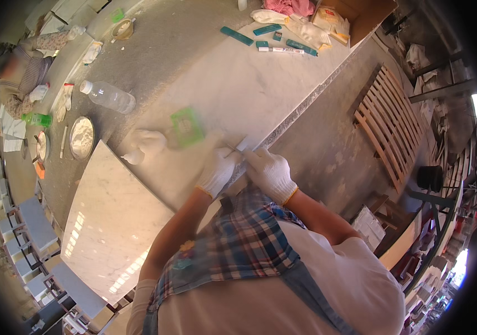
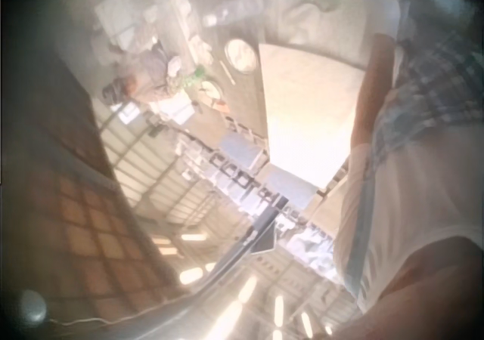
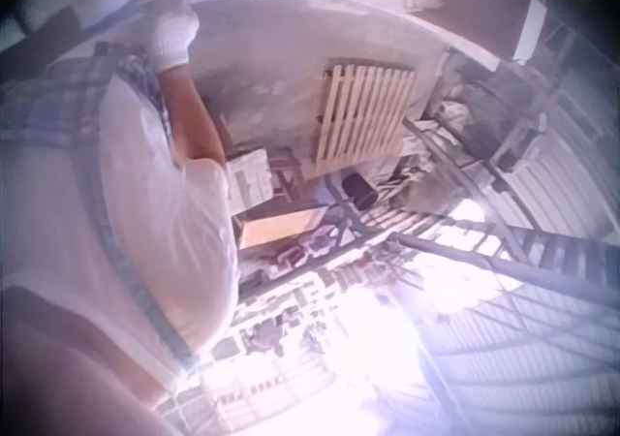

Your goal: The person uses a scraper to remove residue from a large white stone slab, then wipes the surface with a cloth. The person repeats the scraping and wiping actions across the slab surface.

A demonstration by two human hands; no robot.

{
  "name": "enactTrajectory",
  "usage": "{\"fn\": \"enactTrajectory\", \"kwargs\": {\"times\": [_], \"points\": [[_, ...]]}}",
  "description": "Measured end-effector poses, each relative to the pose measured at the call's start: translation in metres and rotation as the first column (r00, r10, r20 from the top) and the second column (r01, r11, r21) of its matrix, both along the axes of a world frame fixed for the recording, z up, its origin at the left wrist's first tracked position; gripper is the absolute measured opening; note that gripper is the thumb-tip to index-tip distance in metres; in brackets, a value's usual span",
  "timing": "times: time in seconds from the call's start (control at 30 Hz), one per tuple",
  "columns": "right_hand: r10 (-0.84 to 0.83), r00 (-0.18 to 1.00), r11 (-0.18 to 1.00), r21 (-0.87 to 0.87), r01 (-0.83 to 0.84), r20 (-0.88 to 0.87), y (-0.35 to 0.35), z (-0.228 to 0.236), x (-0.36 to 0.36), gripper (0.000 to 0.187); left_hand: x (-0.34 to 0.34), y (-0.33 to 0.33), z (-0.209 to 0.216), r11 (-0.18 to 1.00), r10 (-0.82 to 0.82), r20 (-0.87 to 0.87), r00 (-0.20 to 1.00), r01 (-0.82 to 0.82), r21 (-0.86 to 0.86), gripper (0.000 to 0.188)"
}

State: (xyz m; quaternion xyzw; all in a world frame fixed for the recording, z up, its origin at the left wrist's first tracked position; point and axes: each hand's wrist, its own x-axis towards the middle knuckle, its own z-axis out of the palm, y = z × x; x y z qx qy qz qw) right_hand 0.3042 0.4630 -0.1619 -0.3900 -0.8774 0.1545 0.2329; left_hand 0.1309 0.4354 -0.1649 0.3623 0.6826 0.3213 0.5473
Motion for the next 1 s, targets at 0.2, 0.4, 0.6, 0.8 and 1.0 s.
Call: {"fn": "enactTrajectory", "kwargs": {"times": [0.2, 0.4, 0.6, 0.8, 1.0], "points": [[-0.02, 0.988, 0.993, -0.114, 0.037, 0.154, 0.012, -0.007, 0.002, 0.036, -0.006, 0.003, 0.004, 0.994, -0.078, -0.113, 0.991, 0.068, -0.086, 0.027], [-0.099, 0.986, 0.986, -0.118, 0.114, 0.132, 0.003, -0.007, -0.007, 0.031, -0.004, 0.003, 0.019, 0.996, -0.024, 0.025, 0.999, 0.026, -0.083, 0.028], [-0.066, 0.991, 0.991, -0.108, 0.078, 0.118, 0.004, -0.012, -0.004, 0.016, -0.005, 0.005, 0.028, 0.98, 0.078, 0.168, 0.983, -0.045, -0.194, 0.024], [-0.062, 0.988, 0.978, -0.187, 0.088, 0.141, -0.001, -0.006, -0.007, 0.016, -0.007, 0.004, 0.017, 0.988, 0.12, 0.288, 0.95, -0.088, -0.123, 0.023], [-0.133, 0.982, 0.98, -0.129, 0.15, 0.135, 0.001, -0.01, -0.006, 0.035, -0.019, 0.001, -0.005, 0.996, -0.022, 0.057, 0.998, 0.027, -0.084, 0.026]]}}
